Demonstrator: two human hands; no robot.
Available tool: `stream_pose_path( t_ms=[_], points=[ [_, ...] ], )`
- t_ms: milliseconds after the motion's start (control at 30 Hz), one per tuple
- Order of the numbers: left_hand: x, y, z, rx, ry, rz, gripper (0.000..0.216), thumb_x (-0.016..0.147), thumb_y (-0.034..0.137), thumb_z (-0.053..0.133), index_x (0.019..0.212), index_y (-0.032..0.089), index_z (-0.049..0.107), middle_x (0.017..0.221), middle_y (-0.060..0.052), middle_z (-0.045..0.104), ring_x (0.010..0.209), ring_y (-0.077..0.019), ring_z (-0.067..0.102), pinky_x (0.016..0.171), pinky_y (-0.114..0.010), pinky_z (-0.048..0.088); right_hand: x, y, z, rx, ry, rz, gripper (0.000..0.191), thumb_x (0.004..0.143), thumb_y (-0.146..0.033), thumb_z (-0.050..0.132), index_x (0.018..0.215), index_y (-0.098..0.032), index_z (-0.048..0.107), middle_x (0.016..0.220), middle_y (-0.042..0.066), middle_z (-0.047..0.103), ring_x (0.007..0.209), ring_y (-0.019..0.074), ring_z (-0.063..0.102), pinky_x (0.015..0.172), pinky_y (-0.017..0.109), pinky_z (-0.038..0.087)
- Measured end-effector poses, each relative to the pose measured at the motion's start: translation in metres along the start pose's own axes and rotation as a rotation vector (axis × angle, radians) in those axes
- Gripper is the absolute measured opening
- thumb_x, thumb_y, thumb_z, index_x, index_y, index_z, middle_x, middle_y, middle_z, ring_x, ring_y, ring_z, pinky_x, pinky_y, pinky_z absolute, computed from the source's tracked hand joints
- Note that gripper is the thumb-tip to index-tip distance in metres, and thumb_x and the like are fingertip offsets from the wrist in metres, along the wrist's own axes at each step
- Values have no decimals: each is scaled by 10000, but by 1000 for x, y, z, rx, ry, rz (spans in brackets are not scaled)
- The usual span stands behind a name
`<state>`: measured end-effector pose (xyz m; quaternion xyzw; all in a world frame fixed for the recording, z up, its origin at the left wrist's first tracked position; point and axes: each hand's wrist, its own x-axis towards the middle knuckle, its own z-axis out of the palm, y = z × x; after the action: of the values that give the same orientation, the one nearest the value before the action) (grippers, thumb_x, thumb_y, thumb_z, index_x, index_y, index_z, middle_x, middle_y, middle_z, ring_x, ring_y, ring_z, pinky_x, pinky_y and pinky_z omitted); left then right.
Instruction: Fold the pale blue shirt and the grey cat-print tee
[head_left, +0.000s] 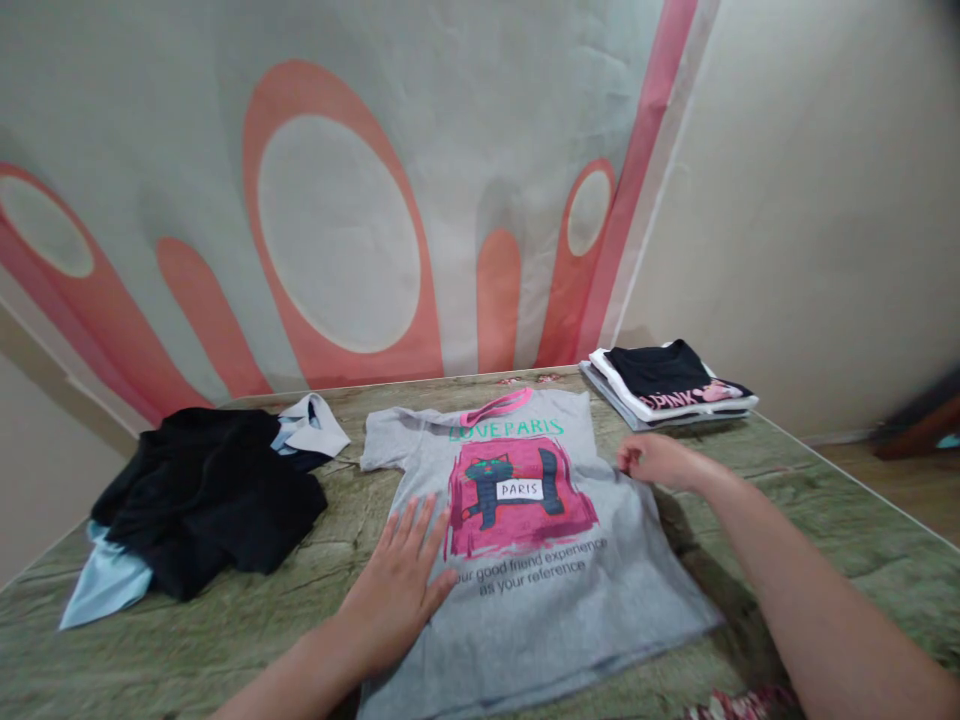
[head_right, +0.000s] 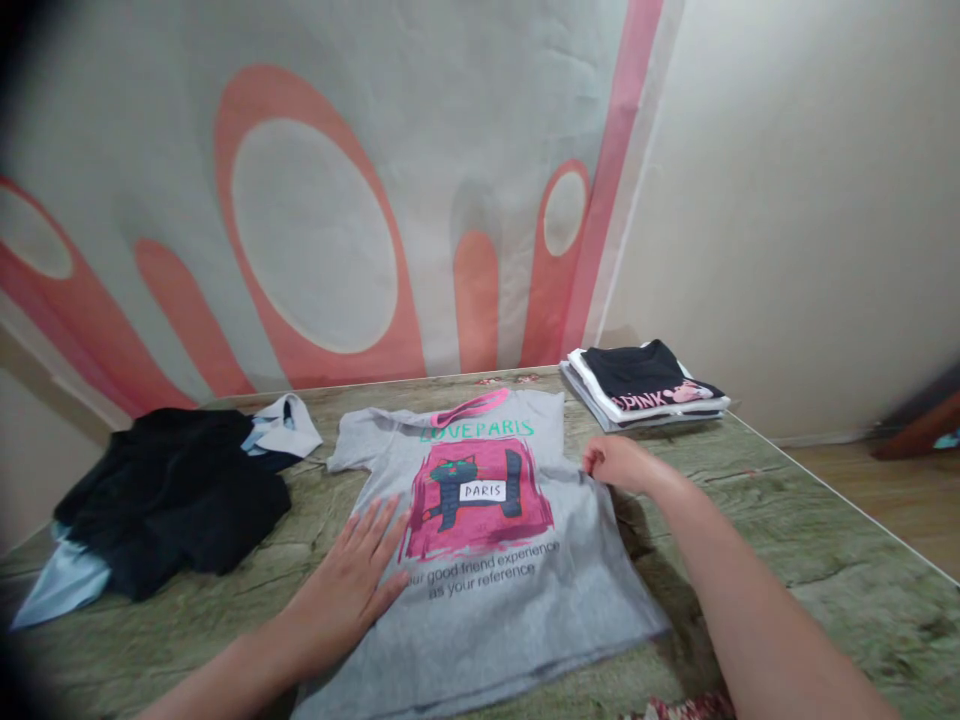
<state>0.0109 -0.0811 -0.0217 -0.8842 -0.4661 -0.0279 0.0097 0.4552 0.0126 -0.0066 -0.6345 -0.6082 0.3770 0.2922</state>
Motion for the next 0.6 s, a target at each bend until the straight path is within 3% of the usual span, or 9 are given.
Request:
stream_pose_path(
  t_ms=[100,133,200,233,300,367,433,500,600],
  points=[
    [-21,-8,-27,-97,-175,58,765,840,573,569,1502,286,315,1574,-118,254,1411,-375,295,1081,-538,354,-8,6,-20,-110,-79,43,113,508,-81,632,553,-184,638,491,-21,588,453,134,486,491,250,340],
    [-21,-16,-39,-145,-212,85,735,812,545,613,1473,348,360,1560,-83,308,1378,-358,373,1048,-505,404,-6,4,-22,-142,-62,19,105,544,-101,634,599,-186,660,526,-14,611,461,136,494,498,254,349],
    [-5,-39,-62,-221,-301,100,501,859,431,584,1354,397,520,1405,-31,552,1228,-281,567,997,-426,458,7,-5,-21,-189,31,-94,121,631,-147,622,721,-196,687,651,10,666,553,159,552,569,271,408],
    [11,-53,-72,-218,-284,52,447,871,402,562,1315,352,567,1321,-45,622,1173,-269,605,977,-413,469,17,-12,-17,-198,92,-178,137,653,-155,622,765,-196,689,722,27,687,640,178,588,637,284,439],
    [54,-79,-83,-169,-118,-24,524,823,329,601,1340,262,549,1380,-88,567,1266,-284,519,1051,-430,393,41,-29,-5,-181,126,-258,181,658,-159,646,828,-199,691,838,47,709,800,204,616,781,305,461],
    [98,-101,-82,-198,-37,-52,662,705,261,691,1350,228,542,1427,-112,515,1340,-321,421,1092,-461,325,64,-44,10,-154,93,-296,219,645,-175,686,864,-197,695,865,48,718,845,207,625,847,315,465],
    [132,-115,-71,-282,-50,-31,640,620,251,749,1248,218,631,1381,-111,560,1311,-332,450,1074,-440,347,81,-53,23,-128,58,-324,241,652,-217,707,890,-187,698,857,48,722,832,208,633,841,327,481],
    [151,-119,-55,-319,-21,-9,468,650,290,732,1112,222,704,1309,-77,620,1218,-277,548,1017,-346,410,92,-52,32,-107,31,-338,265,661,-271,716,908,-179,698,840,47,720,808,209,637,809,338,499],
    [157,-117,-27,-372,85,-39,268,808,387,592,944,201,729,1124,-51,705,1051,-212,634,914,-263,456,99,-35,36,-82,-6,-343,306,636,-326,747,900,-180,700,796,34,704,772,206,632,790,345,504]
  ],
)
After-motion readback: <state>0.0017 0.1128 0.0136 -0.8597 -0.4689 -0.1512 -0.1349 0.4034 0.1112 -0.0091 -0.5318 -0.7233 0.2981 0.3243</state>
